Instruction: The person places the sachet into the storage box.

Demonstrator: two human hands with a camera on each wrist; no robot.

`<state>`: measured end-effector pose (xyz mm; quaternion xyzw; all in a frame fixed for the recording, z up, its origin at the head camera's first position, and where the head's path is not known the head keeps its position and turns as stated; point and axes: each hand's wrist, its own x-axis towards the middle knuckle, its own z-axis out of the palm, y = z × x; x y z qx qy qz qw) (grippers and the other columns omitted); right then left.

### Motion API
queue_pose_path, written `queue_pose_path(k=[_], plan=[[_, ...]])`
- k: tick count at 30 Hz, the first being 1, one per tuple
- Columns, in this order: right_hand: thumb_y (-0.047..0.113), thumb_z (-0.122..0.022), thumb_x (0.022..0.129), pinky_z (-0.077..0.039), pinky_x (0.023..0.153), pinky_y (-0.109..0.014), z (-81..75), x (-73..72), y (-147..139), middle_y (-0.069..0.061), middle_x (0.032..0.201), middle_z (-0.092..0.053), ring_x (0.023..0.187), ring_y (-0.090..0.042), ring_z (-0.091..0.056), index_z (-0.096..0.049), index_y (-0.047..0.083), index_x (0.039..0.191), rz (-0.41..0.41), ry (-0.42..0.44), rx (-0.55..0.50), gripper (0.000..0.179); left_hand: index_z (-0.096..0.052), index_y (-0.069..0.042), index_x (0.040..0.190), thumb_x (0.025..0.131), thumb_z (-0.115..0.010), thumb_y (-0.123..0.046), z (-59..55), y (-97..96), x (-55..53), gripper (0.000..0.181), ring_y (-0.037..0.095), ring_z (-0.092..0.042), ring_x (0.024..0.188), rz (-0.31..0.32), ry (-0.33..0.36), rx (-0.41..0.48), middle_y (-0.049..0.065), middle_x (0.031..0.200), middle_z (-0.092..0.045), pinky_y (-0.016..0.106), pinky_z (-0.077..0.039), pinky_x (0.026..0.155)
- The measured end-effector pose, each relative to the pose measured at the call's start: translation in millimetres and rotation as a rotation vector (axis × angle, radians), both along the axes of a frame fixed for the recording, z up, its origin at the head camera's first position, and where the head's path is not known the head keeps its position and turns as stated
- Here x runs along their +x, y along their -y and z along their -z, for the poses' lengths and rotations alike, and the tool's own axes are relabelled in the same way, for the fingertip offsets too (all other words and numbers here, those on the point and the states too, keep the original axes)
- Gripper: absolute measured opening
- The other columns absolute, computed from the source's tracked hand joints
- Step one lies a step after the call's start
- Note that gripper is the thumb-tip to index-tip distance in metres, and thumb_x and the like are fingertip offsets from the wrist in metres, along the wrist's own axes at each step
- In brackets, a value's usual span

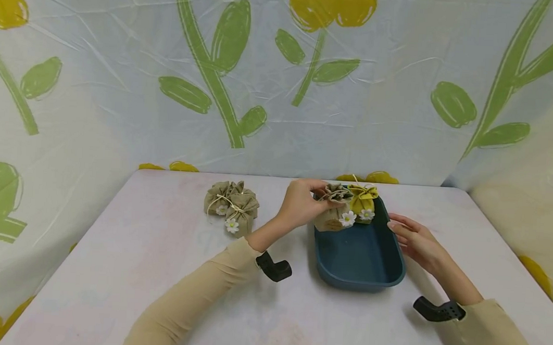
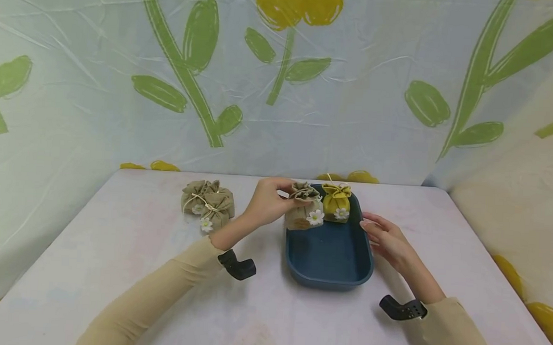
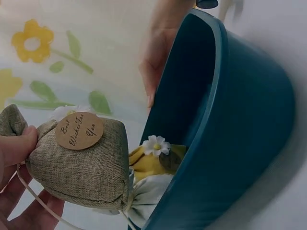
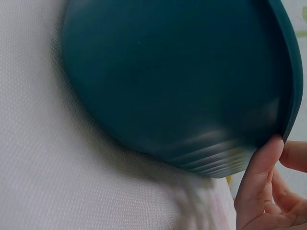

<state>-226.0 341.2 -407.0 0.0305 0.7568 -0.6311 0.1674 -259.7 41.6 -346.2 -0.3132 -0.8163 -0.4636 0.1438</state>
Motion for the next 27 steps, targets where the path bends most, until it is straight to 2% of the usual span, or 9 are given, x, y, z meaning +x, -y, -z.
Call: queue_pose_path(k=[5, 9, 12, 13, 16, 19, 22, 27], plan=[[0.031, -0.05, 0.1, -0.054, 0.08, -0.02, 0.4, 1.0, -1, 0.026, 0.1, -0.061, 0.092, 0.003, -0.061, -0.038, 0.022, 0.138, -0.007, 0.005, -0.035, 0.04, -0.072, -0.009, 0.075, 0.075, -0.083, -0.024, 3.3, -14.3, -3.8, 0.019, 0.014, -0.07, 0.079, 0.041, 0.022, -0.042, 0.004, 0.084, -0.073, 0.01, -0.045, 0.059], [0.029, -0.05, 0.101, -0.053, 0.079, -0.02, 0.6, 0.4, -1, 0.025, 0.1, -0.061, 0.092, 0.002, -0.061, -0.037, 0.02, 0.139, -0.008, 0.005, -0.049, 0.041, -0.061, -0.008, 0.065, 0.075, -0.083, -0.028, 2.7, -25.0, -5.3, 0.031, 0.011, -0.07, 0.077, 0.038, 0.04, -0.107, 0.003, 0.082, -0.072, 0.01, -0.042, 0.056], [0.029, -0.049, 0.101, -0.053, 0.079, -0.02, 0.5, -0.3, 0, 0.025, 0.099, -0.061, 0.091, 0.002, -0.06, -0.037, 0.02, 0.139, -0.004, 0.006, -0.045, 0.041, -0.068, -0.011, 0.073, 0.076, -0.082, -0.028, 3.5, -33.1, -6.6, 0.022, 0.008, -0.069, 0.075, 0.032, 0.044, -0.181, 0.001, 0.084, -0.073, 0.009, -0.043, 0.059], [0.029, -0.049, 0.101, -0.053, 0.079, -0.02, 0.5, -0.6, 0, 0.025, 0.099, -0.061, 0.091, 0.002, -0.06, -0.037, 0.02, 0.139, -0.005, 0.006, -0.041, 0.041, -0.073, -0.013, 0.079, 0.077, -0.081, -0.027, 4.1, -35.6, -6.6, 0.016, 0.007, -0.068, 0.075, 0.032, 0.043, -0.211, 0.001, 0.086, -0.074, 0.008, -0.044, 0.059], [0.029, -0.049, 0.101, -0.053, 0.079, -0.02, 0.3, -1.3, 0, 0.026, 0.098, -0.061, 0.09, 0.002, -0.06, -0.037, 0.02, 0.139, -0.003, 0.004, -0.033, 0.041, -0.077, -0.015, 0.099, 0.08, -0.079, -0.021, 7.3, -42.9, -6.1, 0.021, 0.004, -0.066, 0.071, 0.045, 0.049, -0.306, 0.0, 0.088, -0.075, 0.008, -0.043, 0.057], [0.029, -0.049, 0.101, -0.053, 0.079, -0.02, 0.3, -1.4, 0, 0.026, 0.098, -0.061, 0.091, 0.003, -0.06, -0.037, 0.02, 0.14, -0.003, 0.005, -0.028, 0.042, -0.077, -0.017, 0.099, 0.082, -0.075, -0.014, 10.4, -48.8, -5.2, 0.017, 0.001, -0.063, 0.066, 0.061, 0.073, -0.38, -0.002, 0.085, -0.075, 0.008, -0.039, 0.05], [0.03, -0.05, 0.101, -0.053, 0.079, -0.02, 0.3, -1.5, 1, 0.026, 0.098, -0.06, 0.091, 0.003, -0.06, -0.035, 0.018, 0.141, 0.0, 0.007, -0.028, 0.045, -0.077, -0.018, 0.099, 0.082, -0.072, -0.01, 12.5, -52.9, -5.5, 0.019, 0.0, -0.061, 0.065, 0.063, 0.102, -0.404, -0.003, 0.085, -0.075, 0.009, -0.038, 0.047], [0.031, -0.05, 0.1, -0.053, 0.08, -0.02, 0.0, -1.5, 1, 0.027, 0.099, -0.059, 0.092, 0.004, -0.06, -0.03, 0.013, 0.146, 0.001, 0.007, -0.018, 0.053, -0.077, -0.017, 0.096, 0.082, -0.074, -0.013, 14.0, -57.5, -7.7, 0.015, 0.001, -0.061, 0.064, 0.083, 0.082, -0.446, -0.003, 0.083, -0.075, 0.011, -0.037, 0.046]])
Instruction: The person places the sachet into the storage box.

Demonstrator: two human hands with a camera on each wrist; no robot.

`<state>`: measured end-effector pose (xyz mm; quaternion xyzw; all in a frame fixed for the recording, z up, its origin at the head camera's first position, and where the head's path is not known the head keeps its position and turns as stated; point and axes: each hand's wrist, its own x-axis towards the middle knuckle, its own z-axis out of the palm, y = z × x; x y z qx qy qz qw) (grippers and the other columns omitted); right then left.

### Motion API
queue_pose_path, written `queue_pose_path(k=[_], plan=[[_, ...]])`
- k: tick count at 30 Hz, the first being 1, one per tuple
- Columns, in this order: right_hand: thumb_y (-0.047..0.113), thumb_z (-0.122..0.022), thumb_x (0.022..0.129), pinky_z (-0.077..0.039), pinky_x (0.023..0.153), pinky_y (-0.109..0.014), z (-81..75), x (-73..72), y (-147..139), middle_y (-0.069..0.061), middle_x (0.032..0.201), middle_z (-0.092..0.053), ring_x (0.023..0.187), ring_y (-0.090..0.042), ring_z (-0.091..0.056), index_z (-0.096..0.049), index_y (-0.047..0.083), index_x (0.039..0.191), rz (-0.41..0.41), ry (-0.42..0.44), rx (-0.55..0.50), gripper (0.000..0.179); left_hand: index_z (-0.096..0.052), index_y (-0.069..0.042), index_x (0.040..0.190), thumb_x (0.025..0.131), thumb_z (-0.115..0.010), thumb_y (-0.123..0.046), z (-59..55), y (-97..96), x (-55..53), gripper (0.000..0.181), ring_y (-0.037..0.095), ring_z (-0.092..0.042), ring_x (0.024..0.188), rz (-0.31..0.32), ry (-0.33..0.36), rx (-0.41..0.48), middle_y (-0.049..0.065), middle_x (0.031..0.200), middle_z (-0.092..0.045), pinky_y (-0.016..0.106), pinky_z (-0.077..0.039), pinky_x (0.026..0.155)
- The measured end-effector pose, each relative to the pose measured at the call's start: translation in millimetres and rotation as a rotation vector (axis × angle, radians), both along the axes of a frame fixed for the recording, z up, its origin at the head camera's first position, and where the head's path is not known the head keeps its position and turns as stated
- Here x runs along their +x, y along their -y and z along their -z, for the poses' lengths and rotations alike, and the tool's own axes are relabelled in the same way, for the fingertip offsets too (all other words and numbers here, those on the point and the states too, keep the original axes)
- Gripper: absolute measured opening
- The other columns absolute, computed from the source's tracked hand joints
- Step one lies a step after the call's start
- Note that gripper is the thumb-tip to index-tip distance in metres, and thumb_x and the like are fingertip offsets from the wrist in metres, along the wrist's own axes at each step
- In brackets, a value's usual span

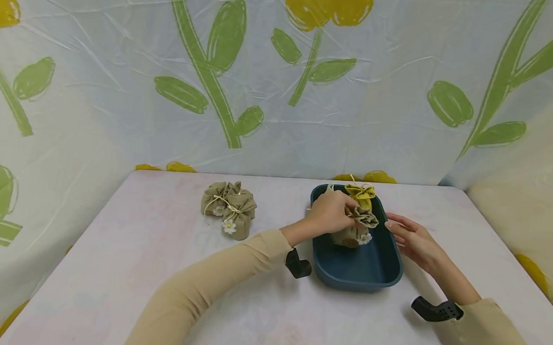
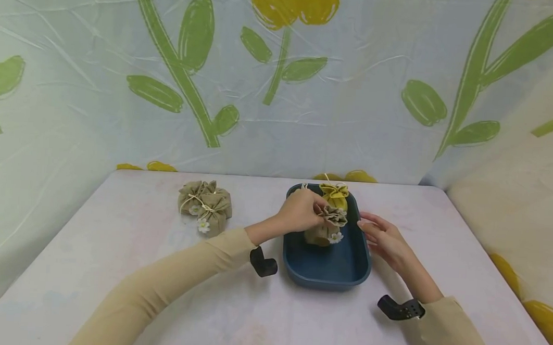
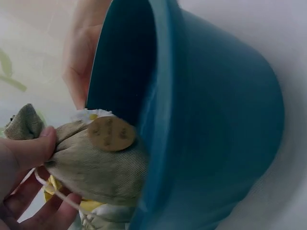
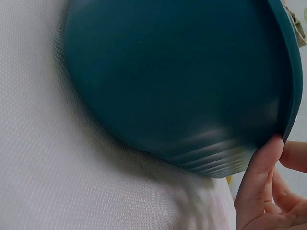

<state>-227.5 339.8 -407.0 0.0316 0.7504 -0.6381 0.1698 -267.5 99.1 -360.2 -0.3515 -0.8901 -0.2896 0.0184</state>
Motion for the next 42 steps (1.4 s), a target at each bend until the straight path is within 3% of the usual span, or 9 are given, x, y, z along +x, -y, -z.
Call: queue_pose_path(k=[4, 9, 16, 24, 30, 35, 42], plan=[[0.03, -0.05, 0.101, -0.053, 0.08, -0.02, 0.1, 1.0, 0, 0.026, 0.1, -0.06, 0.093, 0.004, -0.06, -0.032, 0.014, 0.144, -0.005, 0.001, -0.016, 0.05, -0.077, -0.017, 0.097, 0.082, -0.077, -0.017, -0.3, -3.0, -1.9, 0.015, 0.003, -0.06, 0.064, 0.01, 0.0, -0.041, -0.003, 0.084, -0.075, 0.01, -0.038, 0.049], [0.029, -0.049, 0.101, -0.053, 0.079, -0.019, 0.5, 1.6, 0, 0.026, 0.099, -0.061, 0.091, 0.003, -0.06, -0.037, 0.021, 0.14, -0.002, -0.002, -0.025, 0.042, -0.076, -0.014, 0.101, 0.081, -0.078, -0.025, -1.9, -7.2, -5.4, 0.023, 0.003, -0.064, 0.069, -0.018, 0.007, -0.031, -0.002, 0.088, -0.075, 0.009, -0.04, 0.052], [0.031, -0.05, 0.1, -0.052, 0.08, -0.019, -0.6, 1.0, 2, 0.026, 0.099, -0.059, 0.091, 0.003, -0.059, -0.036, 0.02, 0.141, -0.003, -0.004, 0.001, 0.045, -0.077, -0.017, 0.097, 0.08, -0.079, -0.031, -4.2, -14.8, -10.2, 0.022, 0.003, -0.061, 0.069, -0.028, -0.051, -0.067, -0.005, 0.084, -0.074, 0.01, -0.037, 0.054], [0.031, -0.05, 0.1, -0.052, 0.08, -0.019, -1.3, 1.5, 0, 0.028, 0.101, -0.057, 0.092, 0.004, -0.058, -0.044, 0.033, 0.128, -0.003, -0.019, -0.005, 0.028, -0.074, -0.019, 0.11, 0.081, -0.078, -0.023, -1.8, -25.6, -11.9, 0.029, 0.008, -0.068, 0.088, -0.1, -0.094, -0.045, -0.005, 0.104, -0.074, 0.009, -0.044, 0.061], [0.031, -0.05, 0.1, -0.052, 0.079, -0.019, -1.5, 2.4, 1, 0.027, 0.1, -0.059, 0.092, 0.003, -0.058, -0.043, 0.03, 0.131, 0.005, -0.016, -0.009, 0.031, -0.075, -0.018, 0.108, 0.082, -0.076, -0.014, 5.1, -30.5, -11.8, 0.026, 0.008, -0.067, 0.086, -0.052, -0.085, -0.038, -0.003, 0.103, -0.074, 0.009, -0.044, 0.063], [0.028, -0.05, 0.101, -0.052, 0.078, -0.019, -1.7, 3.9, 0, 0.025, 0.098, -0.062, 0.089, 0.002, -0.059, -0.044, 0.028, 0.13, 0.008, -0.016, -0.043, 0.03, -0.075, -0.02, 0.103, 0.08, -0.079, -0.02, 9.3, -34.3, -10.4, 0.023, 0.008, -0.067, 0.09, -0.037, -0.095, -0.076, -0.006, 0.099, -0.074, 0.011, -0.047, 0.069], [0.026, -0.049, 0.101, -0.052, 0.078, -0.02, -1.3, 4.6, -2, 0.024, 0.098, -0.063, 0.09, 0.001, -0.06, -0.047, 0.035, 0.122, 0.001, -0.016, -0.071, 0.023, -0.073, -0.017, 0.108, 0.081, -0.078, -0.014, 8.6, -32.1, -12.8, 0.028, 0.006, -0.064, 0.086, 0.02, -0.03, -0.044, -0.004, 0.1, -0.073, 0.008, -0.042, 0.067]])
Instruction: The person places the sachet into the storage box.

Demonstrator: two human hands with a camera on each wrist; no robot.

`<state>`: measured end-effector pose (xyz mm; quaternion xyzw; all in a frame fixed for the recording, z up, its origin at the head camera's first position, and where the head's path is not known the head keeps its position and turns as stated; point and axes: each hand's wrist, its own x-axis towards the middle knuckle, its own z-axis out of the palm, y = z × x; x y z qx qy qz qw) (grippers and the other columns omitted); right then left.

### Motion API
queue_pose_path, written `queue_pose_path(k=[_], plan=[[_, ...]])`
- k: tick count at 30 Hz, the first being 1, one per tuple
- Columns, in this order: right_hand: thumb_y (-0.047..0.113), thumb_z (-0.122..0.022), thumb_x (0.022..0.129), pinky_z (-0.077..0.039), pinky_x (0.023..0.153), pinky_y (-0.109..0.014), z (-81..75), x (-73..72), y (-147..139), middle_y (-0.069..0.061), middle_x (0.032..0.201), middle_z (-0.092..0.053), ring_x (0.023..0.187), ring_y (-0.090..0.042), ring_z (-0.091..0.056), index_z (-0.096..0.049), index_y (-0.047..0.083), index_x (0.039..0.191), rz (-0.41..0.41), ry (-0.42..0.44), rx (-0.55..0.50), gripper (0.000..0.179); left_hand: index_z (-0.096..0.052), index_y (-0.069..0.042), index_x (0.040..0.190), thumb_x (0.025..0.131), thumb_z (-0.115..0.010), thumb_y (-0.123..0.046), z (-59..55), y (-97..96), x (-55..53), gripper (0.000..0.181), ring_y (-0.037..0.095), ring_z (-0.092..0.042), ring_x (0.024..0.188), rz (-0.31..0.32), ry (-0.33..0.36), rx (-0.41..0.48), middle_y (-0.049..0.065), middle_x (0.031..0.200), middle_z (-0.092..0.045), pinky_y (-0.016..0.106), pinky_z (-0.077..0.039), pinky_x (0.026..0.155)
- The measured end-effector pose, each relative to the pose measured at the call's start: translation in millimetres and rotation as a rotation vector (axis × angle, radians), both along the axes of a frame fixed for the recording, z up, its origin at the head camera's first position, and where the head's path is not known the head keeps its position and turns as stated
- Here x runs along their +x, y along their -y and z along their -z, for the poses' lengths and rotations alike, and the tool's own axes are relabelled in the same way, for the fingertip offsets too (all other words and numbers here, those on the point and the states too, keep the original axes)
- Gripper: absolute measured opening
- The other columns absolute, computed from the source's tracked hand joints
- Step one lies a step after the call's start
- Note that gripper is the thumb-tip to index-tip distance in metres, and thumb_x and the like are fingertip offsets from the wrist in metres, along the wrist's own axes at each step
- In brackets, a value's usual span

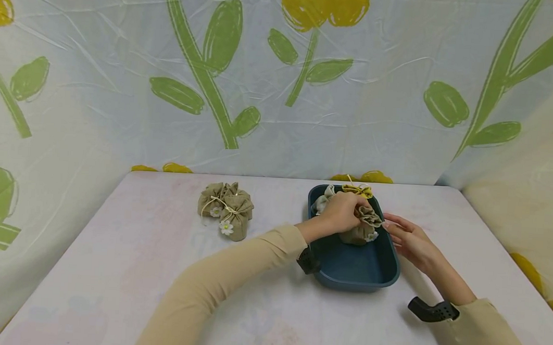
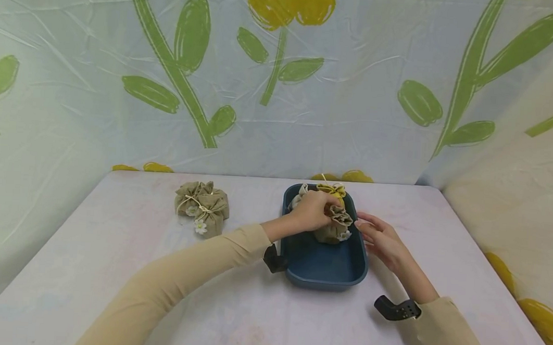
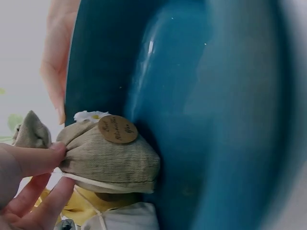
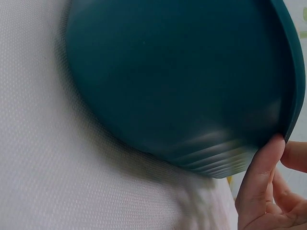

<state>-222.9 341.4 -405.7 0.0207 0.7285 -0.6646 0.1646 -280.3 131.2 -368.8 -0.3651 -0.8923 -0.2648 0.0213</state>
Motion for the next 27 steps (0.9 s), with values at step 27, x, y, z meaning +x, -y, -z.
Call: queue_pose_path(k=[27], plan=[[0.03, -0.049, 0.101, -0.052, 0.078, -0.019, -0.1, -1.9, 1, 0.027, 0.097, -0.061, 0.09, 0.004, -0.06, -0.04, 0.025, 0.137, 0.0, 0.017, 0.045, 0.038, -0.065, -0.016, 0.12, 0.084, -0.075, -0.024, -23.1, 35.7, 10.8, 0.038, 0.004, -0.065, 0.079, -0.029, 0.188, 0.249, 0.0, 0.101, -0.072, 0.007, -0.046, 0.066]])
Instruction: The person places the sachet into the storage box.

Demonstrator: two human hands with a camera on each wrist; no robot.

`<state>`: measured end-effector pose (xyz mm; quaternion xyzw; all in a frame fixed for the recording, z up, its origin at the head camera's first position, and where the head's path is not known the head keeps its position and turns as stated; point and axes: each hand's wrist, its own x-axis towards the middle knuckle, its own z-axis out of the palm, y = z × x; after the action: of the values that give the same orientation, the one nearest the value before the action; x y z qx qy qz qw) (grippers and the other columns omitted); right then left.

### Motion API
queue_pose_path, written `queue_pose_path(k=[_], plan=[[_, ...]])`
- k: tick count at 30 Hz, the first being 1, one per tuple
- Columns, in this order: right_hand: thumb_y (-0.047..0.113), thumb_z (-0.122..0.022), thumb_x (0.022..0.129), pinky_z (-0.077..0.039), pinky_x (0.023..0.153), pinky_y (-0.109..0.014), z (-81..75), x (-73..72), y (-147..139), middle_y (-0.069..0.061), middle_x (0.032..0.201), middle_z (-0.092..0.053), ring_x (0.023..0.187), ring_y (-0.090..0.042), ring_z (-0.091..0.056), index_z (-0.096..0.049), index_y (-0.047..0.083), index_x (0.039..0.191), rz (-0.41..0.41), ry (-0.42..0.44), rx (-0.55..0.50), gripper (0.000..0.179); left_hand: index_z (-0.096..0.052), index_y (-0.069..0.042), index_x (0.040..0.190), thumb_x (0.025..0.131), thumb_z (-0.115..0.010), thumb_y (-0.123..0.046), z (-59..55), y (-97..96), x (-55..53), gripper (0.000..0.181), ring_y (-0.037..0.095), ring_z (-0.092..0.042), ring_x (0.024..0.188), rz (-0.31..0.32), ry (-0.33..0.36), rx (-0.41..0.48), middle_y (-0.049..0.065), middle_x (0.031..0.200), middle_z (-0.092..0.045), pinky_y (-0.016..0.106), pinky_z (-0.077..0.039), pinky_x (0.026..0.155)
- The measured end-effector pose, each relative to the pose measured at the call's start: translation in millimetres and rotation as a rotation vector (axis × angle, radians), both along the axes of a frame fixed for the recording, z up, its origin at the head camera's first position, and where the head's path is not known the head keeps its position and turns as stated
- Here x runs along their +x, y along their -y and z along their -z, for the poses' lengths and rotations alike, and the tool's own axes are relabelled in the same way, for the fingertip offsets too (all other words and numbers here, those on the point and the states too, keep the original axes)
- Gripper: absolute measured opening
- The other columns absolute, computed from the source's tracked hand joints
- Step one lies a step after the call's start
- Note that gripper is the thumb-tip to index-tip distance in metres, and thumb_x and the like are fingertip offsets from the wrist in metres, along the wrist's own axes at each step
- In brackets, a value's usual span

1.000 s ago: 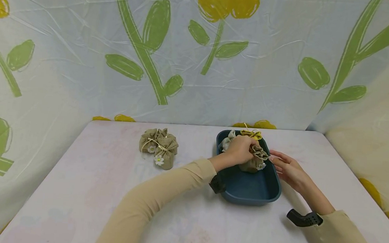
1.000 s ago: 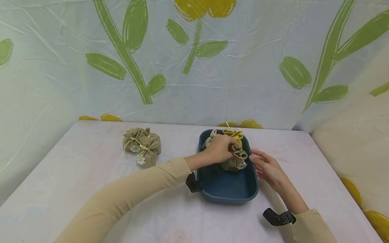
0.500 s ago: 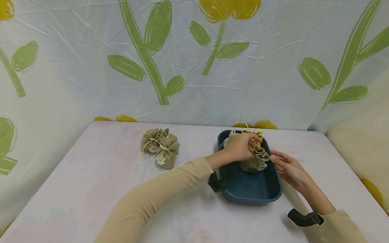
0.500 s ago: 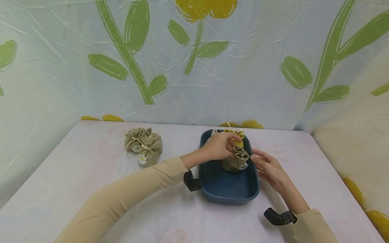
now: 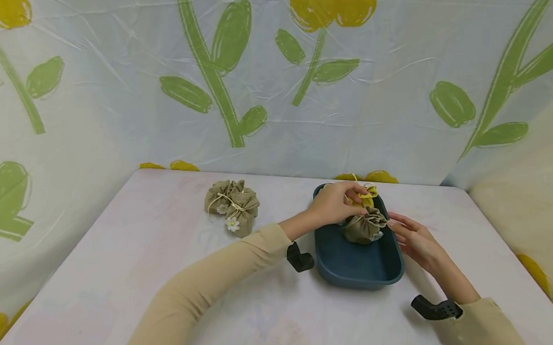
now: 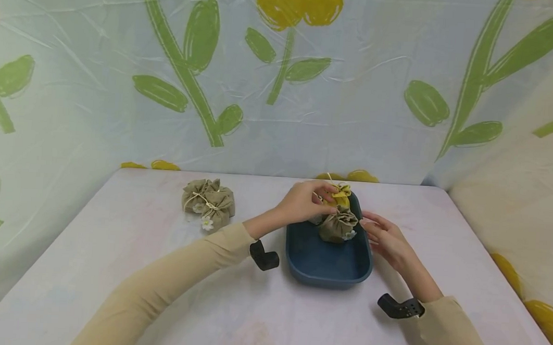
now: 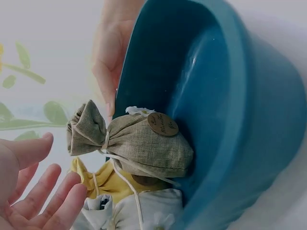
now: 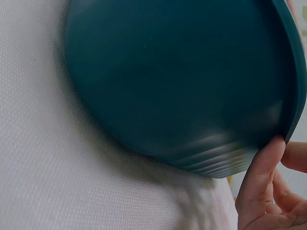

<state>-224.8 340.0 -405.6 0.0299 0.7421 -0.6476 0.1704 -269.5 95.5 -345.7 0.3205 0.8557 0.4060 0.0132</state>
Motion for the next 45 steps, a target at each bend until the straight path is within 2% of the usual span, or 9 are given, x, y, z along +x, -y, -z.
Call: queue_pose_path(k=[4, 8, 11, 16, 23, 30, 33, 45], plan=[[0.03, -0.05, 0.1, -0.052, 0.078, -0.019, 0.7, 0.2, 0, 0.027, 0.097, -0.061, 0.09, 0.004, -0.059, -0.042, 0.028, 0.133, 0.004, 0.011, -0.011, 0.033, -0.065, -0.016, 0.121, 0.085, -0.075, -0.026, 1.5, 7.6, 2.8, 0.039, 0.005, -0.067, 0.082, -0.009, 0.001, 0.015, 0.001, 0.106, -0.072, 0.007, -0.048, 0.069], [0.031, -0.05, 0.1, -0.052, 0.079, -0.018, 2.0, 0.0, 0, 0.028, 0.098, -0.059, 0.091, 0.005, -0.058, -0.039, 0.024, 0.138, 0.002, 0.012, 0.008, 0.04, -0.065, -0.013, 0.121, 0.085, -0.075, -0.023, 2.2, 17.0, 6.3, 0.039, 0.008, -0.068, 0.084, -0.015, 0.045, 0.083, 0.005, 0.11, -0.071, 0.01, -0.05, 0.071], [0.031, -0.05, 0.1, -0.052, 0.078, -0.018, 2.4, -0.7, -1, 0.028, 0.098, -0.059, 0.091, 0.005, -0.058, -0.039, 0.025, 0.137, -0.001, 0.005, 0.009, 0.039, -0.065, -0.012, 0.12, 0.085, -0.074, -0.021, 2.1, 24.6, 7.6, 0.038, 0.01, -0.069, 0.085, -0.025, 0.073, 0.134, 0.008, 0.11, -0.071, 0.012, -0.052, 0.071], [0.031, -0.049, 0.101, -0.052, 0.078, -0.018, 1.4, -1.3, 0, 0.029, 0.098, -0.059, 0.091, 0.005, -0.058, -0.037, 0.023, 0.14, -0.004, 0.0, 0.025, 0.042, -0.065, -0.011, 0.12, 0.086, -0.073, -0.02, 3.0, 38.9, 7.3, 0.037, 0.014, -0.069, 0.087, -0.037, 0.073, 0.185, 0.009, 0.109, -0.071, 0.014, -0.052, 0.07], [0.033, -0.048, 0.101, -0.051, 0.078, -0.017, 1.8, -0.7, -1, 0.031, 0.098, -0.057, 0.092, 0.008, -0.057, -0.033, 0.02, 0.144, -0.008, -0.005, 0.044, 0.047, -0.061, -0.008, 0.125, 0.084, -0.075, -0.02, 6.3, 60.6, 8.0, 0.045, 0.022, -0.068, 0.088, -0.039, 0.082, 0.249, 0.013, 0.112, -0.069, 0.018, -0.052, 0.069], [0.033, -0.048, 0.101, -0.051, 0.079, -0.017, 2.9, 0.2, -2, 0.031, 0.099, -0.056, 0.092, 0.008, -0.057, -0.031, 0.018, 0.146, -0.013, 0.0, 0.042, 0.05, -0.064, -0.015, 0.122, 0.082, -0.077, -0.021, 12.4, 80.3, 9.6, 0.043, 0.018, -0.068, 0.089, -0.103, 0.089, 0.292, 0.007, 0.109, -0.07, 0.02, -0.054, 0.069], [0.033, -0.047, 0.101, -0.05, 0.079, -0.017, 3.1, 0.2, -2, 0.031, 0.099, -0.056, 0.092, 0.008, -0.057, -0.03, 0.017, 0.146, -0.013, 0.001, 0.047, 0.051, -0.063, -0.014, 0.123, 0.081, -0.078, -0.02, 14.6, 88.5, 11.4, 0.044, 0.019, -0.069, 0.091, -0.121, 0.082, 0.309, 0.008, 0.111, -0.069, 0.021, -0.054, 0.072], [0.031, -0.05, 0.101, -0.051, 0.077, -0.019, 0.5, -1.2, 0, 0.028, 0.097, -0.06, 0.09, 0.005, -0.059, -0.041, 0.029, 0.133, 0.0, 0.007, -0.011, 0.033, -0.063, -0.007, 0.122, 0.081, -0.077, -0.013, 19.4, 119.9, 21.5, 0.044, 0.028, -0.068, 0.092, -0.182, 0.074, 0.414, 0.015, 0.112, -0.068, 0.027, -0.056, 0.072]])
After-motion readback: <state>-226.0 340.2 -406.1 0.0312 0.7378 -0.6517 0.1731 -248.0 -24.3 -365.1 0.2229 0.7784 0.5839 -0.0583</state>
